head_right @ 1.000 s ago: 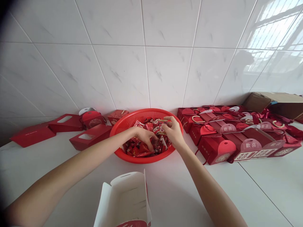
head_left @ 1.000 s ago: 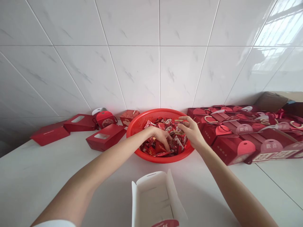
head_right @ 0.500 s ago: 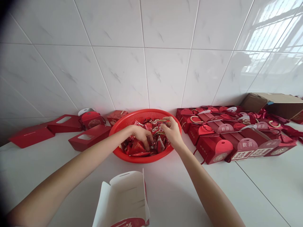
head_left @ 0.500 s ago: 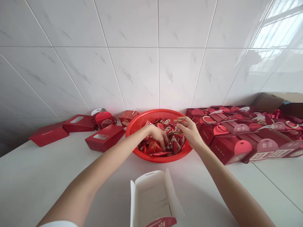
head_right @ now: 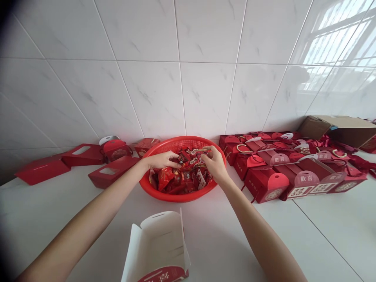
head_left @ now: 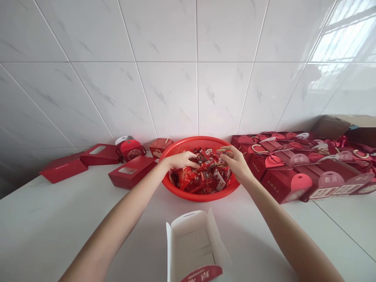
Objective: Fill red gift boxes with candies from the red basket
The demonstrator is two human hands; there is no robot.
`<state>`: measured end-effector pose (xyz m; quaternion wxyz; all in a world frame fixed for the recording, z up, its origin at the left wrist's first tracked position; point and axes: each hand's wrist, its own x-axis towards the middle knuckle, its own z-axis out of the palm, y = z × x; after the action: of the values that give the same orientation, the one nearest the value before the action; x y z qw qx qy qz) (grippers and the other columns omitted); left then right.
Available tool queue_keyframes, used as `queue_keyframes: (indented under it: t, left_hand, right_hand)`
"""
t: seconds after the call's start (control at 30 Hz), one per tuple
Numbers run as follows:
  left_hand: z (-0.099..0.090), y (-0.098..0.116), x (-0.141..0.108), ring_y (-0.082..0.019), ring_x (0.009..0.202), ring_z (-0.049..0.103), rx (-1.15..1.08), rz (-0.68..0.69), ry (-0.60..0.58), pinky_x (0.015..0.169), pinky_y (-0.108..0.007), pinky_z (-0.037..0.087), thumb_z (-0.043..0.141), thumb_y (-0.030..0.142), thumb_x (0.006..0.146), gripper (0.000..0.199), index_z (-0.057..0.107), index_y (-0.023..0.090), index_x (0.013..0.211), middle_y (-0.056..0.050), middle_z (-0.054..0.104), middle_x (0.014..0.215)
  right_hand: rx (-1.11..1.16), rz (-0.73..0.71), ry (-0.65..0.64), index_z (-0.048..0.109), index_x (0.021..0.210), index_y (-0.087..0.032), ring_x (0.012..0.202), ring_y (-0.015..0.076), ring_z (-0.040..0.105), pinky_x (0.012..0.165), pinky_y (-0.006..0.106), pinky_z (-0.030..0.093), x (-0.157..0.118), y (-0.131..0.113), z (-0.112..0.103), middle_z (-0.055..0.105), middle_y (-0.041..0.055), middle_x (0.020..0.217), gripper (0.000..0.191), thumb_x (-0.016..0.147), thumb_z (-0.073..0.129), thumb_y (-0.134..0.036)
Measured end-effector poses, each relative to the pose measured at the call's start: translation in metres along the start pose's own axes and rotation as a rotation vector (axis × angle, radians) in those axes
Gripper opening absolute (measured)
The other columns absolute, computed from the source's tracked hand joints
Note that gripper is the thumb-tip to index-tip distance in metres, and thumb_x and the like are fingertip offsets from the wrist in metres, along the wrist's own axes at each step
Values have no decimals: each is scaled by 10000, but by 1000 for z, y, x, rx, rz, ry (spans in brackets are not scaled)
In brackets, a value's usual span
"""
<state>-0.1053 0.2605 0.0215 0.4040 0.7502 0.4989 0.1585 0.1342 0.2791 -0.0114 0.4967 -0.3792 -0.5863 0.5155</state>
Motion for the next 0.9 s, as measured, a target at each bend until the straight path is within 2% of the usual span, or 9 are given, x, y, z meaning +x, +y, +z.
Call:
queue_keyframes:
  t: [0.1, 0.23, 0.37, 0.43, 0.5, 0.6, 0.67, 0.77, 0.9]
  left_hand:
    - [5, -2, 3, -217, 839, 652, 30, -3, -24, 797, -300, 477, 728, 474, 749, 326, 708, 162, 841, -23, 733, 839]
    - [10, -3, 5, -201, 789, 625, 227, -124, -52, 714, -277, 439, 697, 372, 745, 210, 675, 166, 782, -8, 700, 810]
    - [16, 3, 5, -195, 768, 607, 351, -183, -90, 674, -273, 410, 659, 381, 787, 199, 646, 182, 781, 0, 665, 789]
    - [18, 6, 6, -204, 769, 608, 388, -181, -93, 663, -278, 400, 692, 433, 777, 259, 660, 185, 847, -4, 656, 798]
    - [20, 6, 6, -222, 818, 626, 392, -178, -84, 687, -281, 411, 761, 491, 723, 434, 672, 192, 1024, -12, 672, 876]
    - [22, 5, 7, -254, 919, 648, 377, -178, -73, 746, -288, 433, 820, 547, 658, 760, 576, 218, 1298, -37, 693, 1029]
    - [23, 6, 7, -268, 972, 648, 394, -148, -67, 769, -292, 437, 828, 536, 657, 818, 532, 233, 1356, -51, 690, 1104]
    - [26, 10, 8, -263, 970, 650, 428, -69, -70, 764, -283, 432, 841, 472, 658, 739, 563, 240, 1302, -45, 689, 1111]
    - [30, 13, 11, -230, 848, 639, 468, 9, -68, 686, -274, 407, 816, 407, 700, 572, 596, 224, 1196, -18, 678, 950]
  right_hand:
    - [-13, -5, -4, 617, 954, -226, 611, 147, 546, 621, 307, 477, -1, -2, 0, 599, -45, 658, 282, 707, 680, -346]
    - [-20, 5, -6, 621, 944, -216, 600, 140, 536, 606, 296, 472, -4, -7, 1, 581, -56, 626, 266, 708, 672, -327]
    - [-32, 10, -15, 607, 946, -220, 614, 143, 558, 615, 300, 499, -4, -8, 1, 608, -47, 656, 270, 705, 685, -314]
    - [-27, 5, -28, 598, 956, -226, 636, 150, 579, 633, 317, 530, -4, -7, 1, 636, -32, 703, 285, 708, 698, -326]
    - [-18, 0, -40, 591, 966, -231, 653, 156, 591, 654, 340, 559, -4, -6, 0, 652, -21, 738, 301, 711, 708, -341]
    - [-18, -9, -53, 584, 984, -236, 653, 159, 591, 665, 358, 570, -4, -4, -1, 649, -23, 737, 326, 713, 713, -363]
    - [-34, -22, -57, 587, 997, -237, 640, 157, 581, 652, 348, 553, -4, -4, -2, 637, -29, 714, 336, 715, 704, -378]
    - [-78, -50, -53, 610, 1004, -232, 606, 153, 550, 624, 323, 506, -4, -5, -2, 599, -43, 651, 334, 720, 681, -392]
    - [-93, -84, -72, 640, 982, -228, 603, 151, 542, 615, 308, 472, -5, -7, -1, 588, -40, 653, 307, 726, 663, -396]
